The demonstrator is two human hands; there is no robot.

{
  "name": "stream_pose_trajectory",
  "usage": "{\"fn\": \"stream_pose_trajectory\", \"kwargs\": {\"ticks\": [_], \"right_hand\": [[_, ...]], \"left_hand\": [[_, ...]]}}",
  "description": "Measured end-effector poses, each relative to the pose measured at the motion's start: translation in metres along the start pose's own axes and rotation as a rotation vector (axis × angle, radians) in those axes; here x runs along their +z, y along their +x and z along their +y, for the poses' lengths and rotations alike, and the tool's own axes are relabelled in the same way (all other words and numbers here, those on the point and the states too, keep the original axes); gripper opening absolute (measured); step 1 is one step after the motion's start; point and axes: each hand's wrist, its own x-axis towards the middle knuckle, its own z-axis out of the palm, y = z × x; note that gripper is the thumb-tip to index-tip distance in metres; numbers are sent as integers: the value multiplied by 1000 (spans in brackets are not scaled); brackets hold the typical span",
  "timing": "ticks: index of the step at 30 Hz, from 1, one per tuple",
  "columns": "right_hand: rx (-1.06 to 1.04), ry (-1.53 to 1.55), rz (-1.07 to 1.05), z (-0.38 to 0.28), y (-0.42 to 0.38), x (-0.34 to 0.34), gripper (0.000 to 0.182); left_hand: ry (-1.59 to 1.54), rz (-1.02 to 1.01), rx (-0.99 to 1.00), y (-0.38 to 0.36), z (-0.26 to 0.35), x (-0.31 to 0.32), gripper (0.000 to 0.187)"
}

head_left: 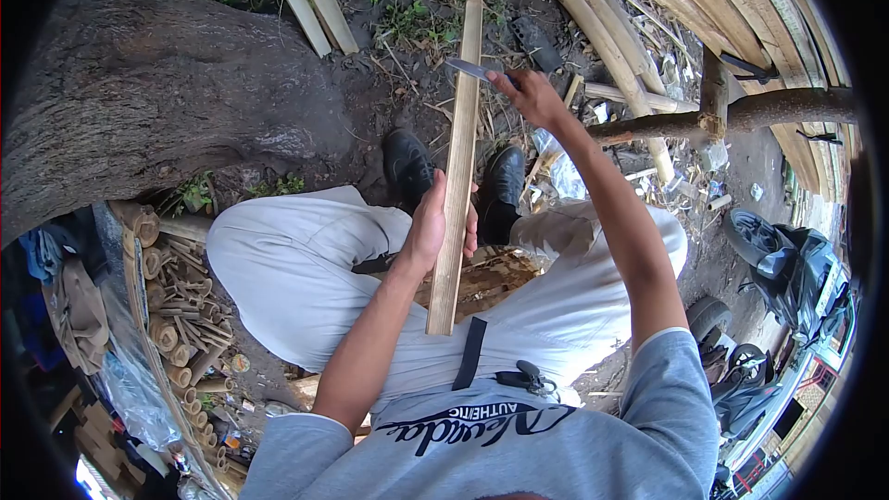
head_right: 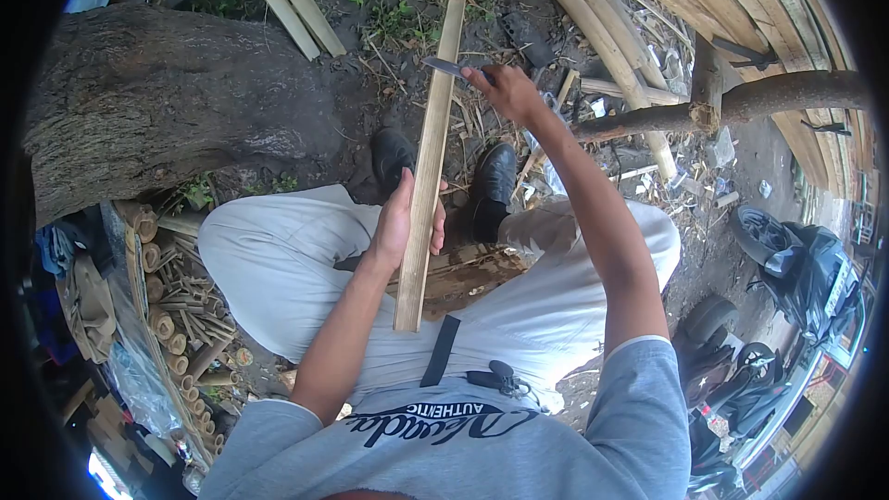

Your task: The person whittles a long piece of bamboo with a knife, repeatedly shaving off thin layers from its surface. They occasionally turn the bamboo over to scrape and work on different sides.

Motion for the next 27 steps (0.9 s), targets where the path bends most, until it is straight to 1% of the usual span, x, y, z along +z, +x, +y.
{"fn": "stream_pose_trajectory", "kwargs": {"ticks": [1, 3, 4, 7, 9, 11, 15, 19, 20, 21, 23, 27], "right_hand": [[-3, 0, 0, 0, 0, 3, 72], [-43, -48, 1, 0, -6, 9, 71], [-17, 0, -52, 0, -9, 11, 71], [-20, 25, -54, -5, -30, 16, 70], [-9, 41, -94, -10, -44, 16, 69], [66, 128, -140, -14, -53, 19, 70], [51, 95, -103, -9, -69, 24, 69], [83, 129, -129, -14, -82, 22, 68], [137, 117, -177, -13, -81, 23, 63], [138, 121, -175, -11, -84, 28, 63], [-17, 130, -25, -8, -91, 39, 70], [2, 143, 1, -13, -101, 41, 69]], "left_hand": [[0, 2, 2, -1, 1, -1, 76], [170, 86, -27, -4, 2, 0, 85], [192, 89, -5, -3, 0, 2, 89], [209, 91, -7, -2, 1, 3, 90], [203, 86, -13, -2, 2, 2, 91], [201, 82, -15, -2, 2, 3, 92], [208, 73, -47, -2, 1, 6, 96], [242, 72, -44, -1, -2, 10, 100], [244, 72, -44, -1, -3, 9, 100], [211, 65, -43, 0, -4, 6, 99], [181, 60, -44, 2, -7, 2, 98], [204, 74, -48, 3, -6, 4, 101]]}}
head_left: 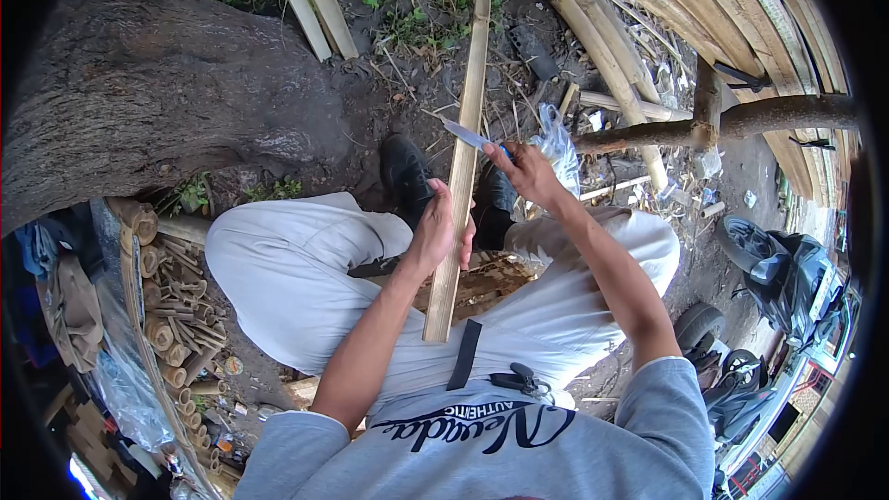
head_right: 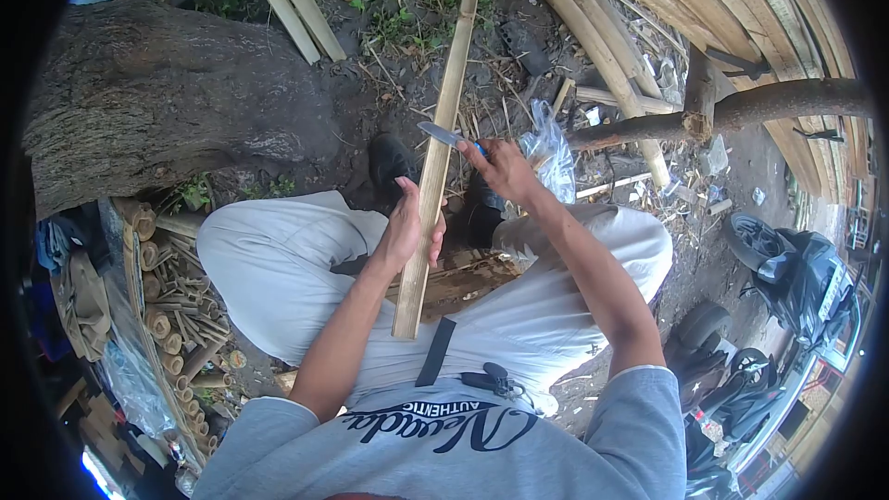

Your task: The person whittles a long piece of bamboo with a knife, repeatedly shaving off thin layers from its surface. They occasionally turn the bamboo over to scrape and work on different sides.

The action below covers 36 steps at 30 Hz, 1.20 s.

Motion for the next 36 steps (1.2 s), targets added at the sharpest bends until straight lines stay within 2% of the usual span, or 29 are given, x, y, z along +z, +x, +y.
{"fn": "stream_pose_trajectory", "kwargs": {"ticks": [3, 5, 8, 12, 14, 17, 24, 26, 29, 36], "right_hand": [[-52, 16, 31, -6, -7, -2, 67], [62, 34, -66, -9, -6, -5, 66], [68, 78, -88, -14, -10, -6, 67], [36, 45, -34, -12, -13, -3, 67], [177, 59, -177, -22, -14, -11, 64], [115, 104, -85, -12, -18, -2, 65], [185, 123, -123, -8, -28, -2, 64], [127, 149, -42, -1, -31, 4, 64], [211, 131, -95, -1, -35, 3, 69], [231, 159, -99, -4, -36, 3, 68]], "left_hand": [[1, 6, -13, -4, 1, 2, 103], [-6, 6, -18, -5, 3, 3, 105], [35, 27, -31, -7, 6, 2, 108], [43, 36, -27, -9, 6, 3, 110], [44, 31, -24, -9, 4, 3, 111], [58, 38, -26, -9, 1, 3, 111], [53, 23, -29, -5, -3, 5, 108], [46, 16, -32, -4, -5, 4, 107], [42, 27, -41, -3, -6, 7, 104], [61, 34, -30, -4, -3, 8, 103]]}}
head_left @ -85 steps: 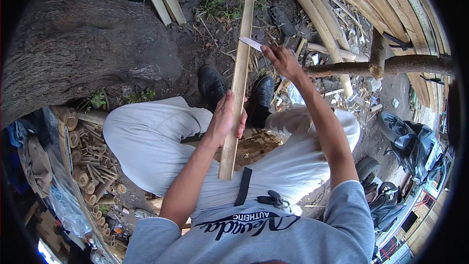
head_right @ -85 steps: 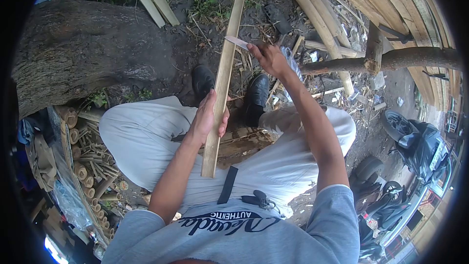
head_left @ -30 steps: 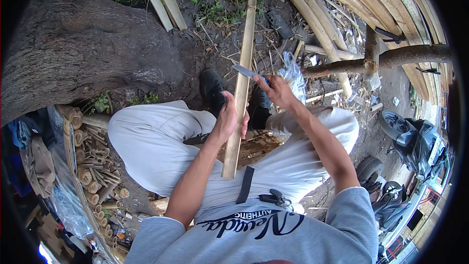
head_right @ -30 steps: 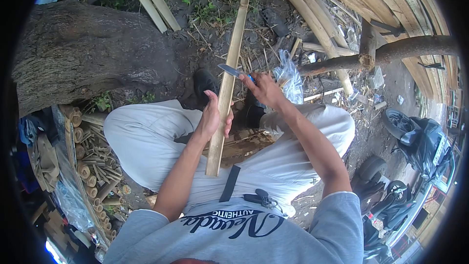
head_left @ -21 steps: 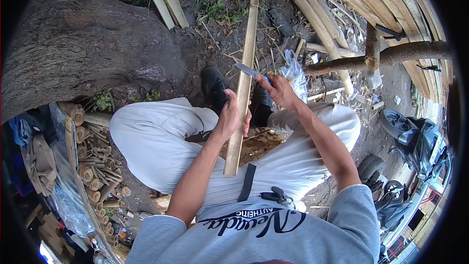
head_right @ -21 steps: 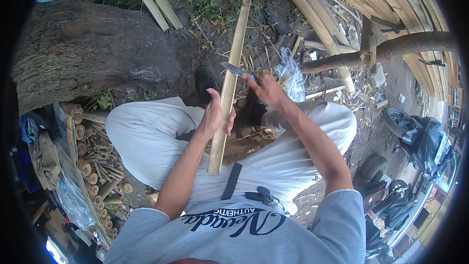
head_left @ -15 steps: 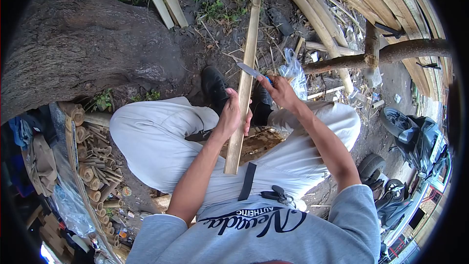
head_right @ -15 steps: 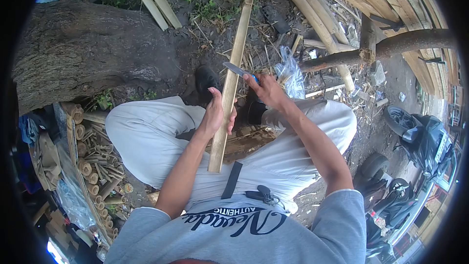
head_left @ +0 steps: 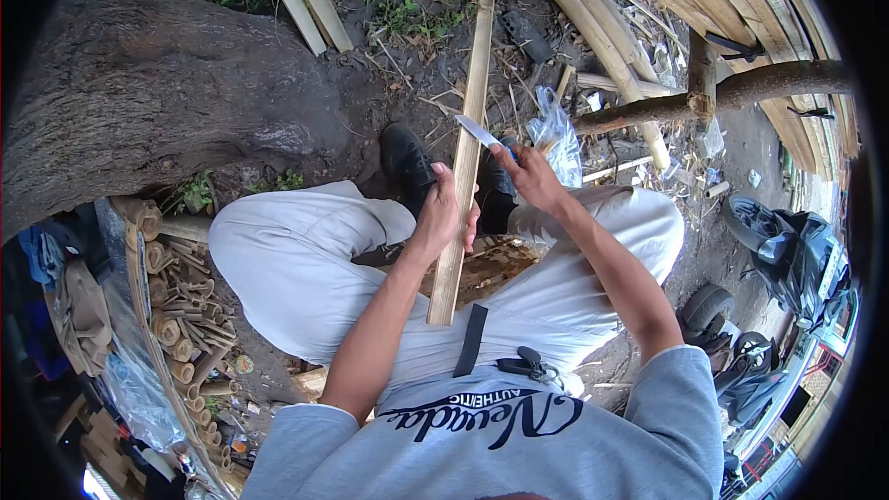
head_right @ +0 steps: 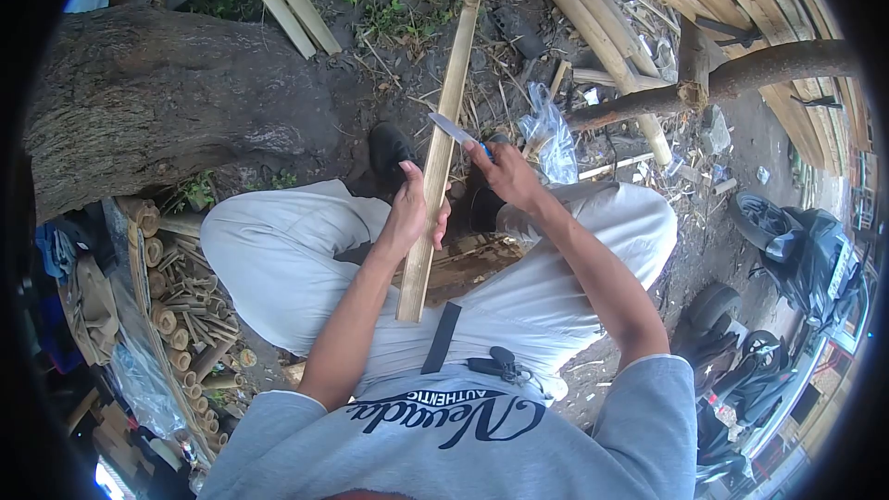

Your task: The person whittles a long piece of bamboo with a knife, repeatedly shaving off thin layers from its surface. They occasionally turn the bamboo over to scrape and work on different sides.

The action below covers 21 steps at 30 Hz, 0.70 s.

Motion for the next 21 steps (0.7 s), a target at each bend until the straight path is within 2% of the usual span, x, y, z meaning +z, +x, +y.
{"fn": "stream_pose_trajectory", "kwargs": {"ticks": [3, 5, 7, 10, 12, 16, 21], "right_hand": [[49, 60, -35, -3, 5, -3, 67], [-11, 71, -25, -2, 12, -7, 67], [-34, 34, 3, -9, 17, -13, 67], [-38, -14, 37, -9, 36, -20, 68], [-53, -37, 112, -10, 45, -25, 68], [-95, 3, 129, -17, 46, -26, 71], [-145, -73, 114, -11, 50, -17, 72]], "left_hand": [[-15, -17, 9, 0, 5, -3, 99], [-48, -24, 10, 2, 2, -7, 95], [-153, -57, -20, 6, -2, -16, 81], [-155, -54, 13, -1, 4, -20, 71], [-208, -67, -1, -3, 6, -22, 69], [-313, -62, -25, -21, 16, -13, 63], [-248, -97, -15, -38, 5, -18, 69]]}}
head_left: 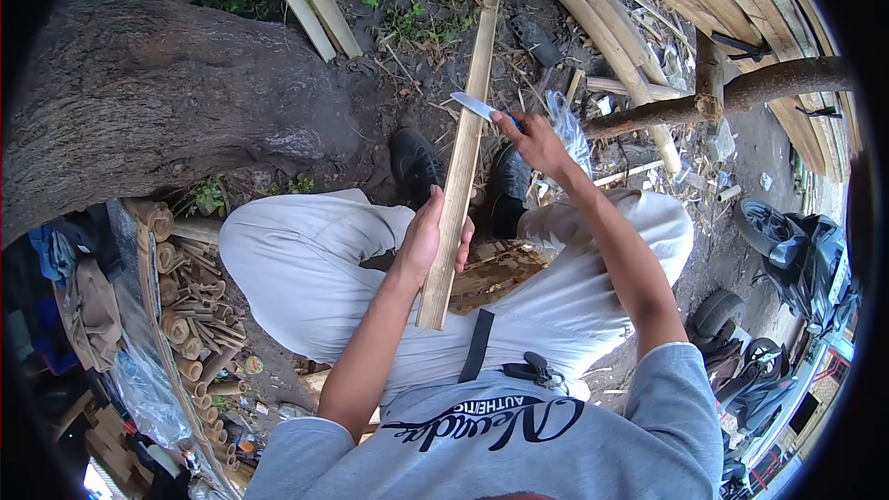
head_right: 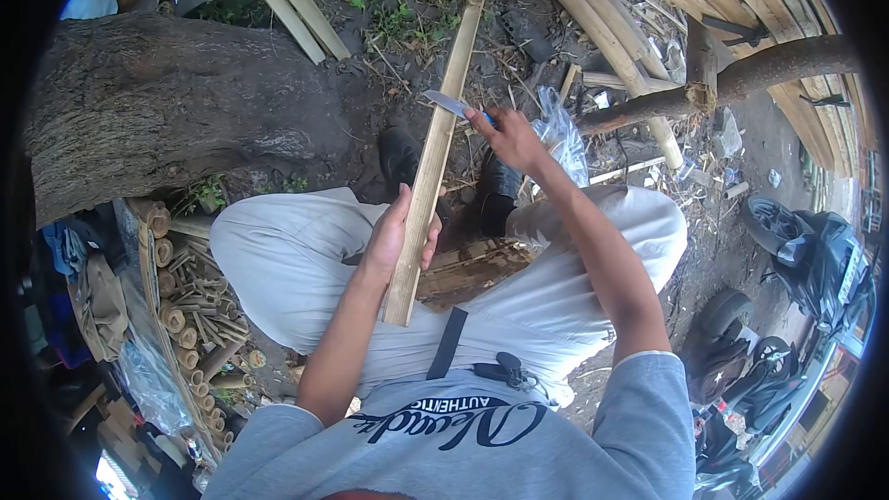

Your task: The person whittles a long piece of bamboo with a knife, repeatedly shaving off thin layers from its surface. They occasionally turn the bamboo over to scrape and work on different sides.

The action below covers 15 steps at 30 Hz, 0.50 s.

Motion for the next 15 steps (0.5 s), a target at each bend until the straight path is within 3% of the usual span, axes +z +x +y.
{"fn": "stream_pose_trajectory", "kwargs": {"ticks": [5, 7, 15], "right_hand": [[-18, -1, 25, 1, -20, 10, 72], [112, 69, -137, -10, -28, 6, 68], [60, 68, -122, -5, -32, 9, 66]], "left_hand": [[91, 33, -14, 3, -5, 5, 70], [94, 34, 13, 9, -5, 5, 71], [141, 38, -10, 6, -7, 1, 74]]}}
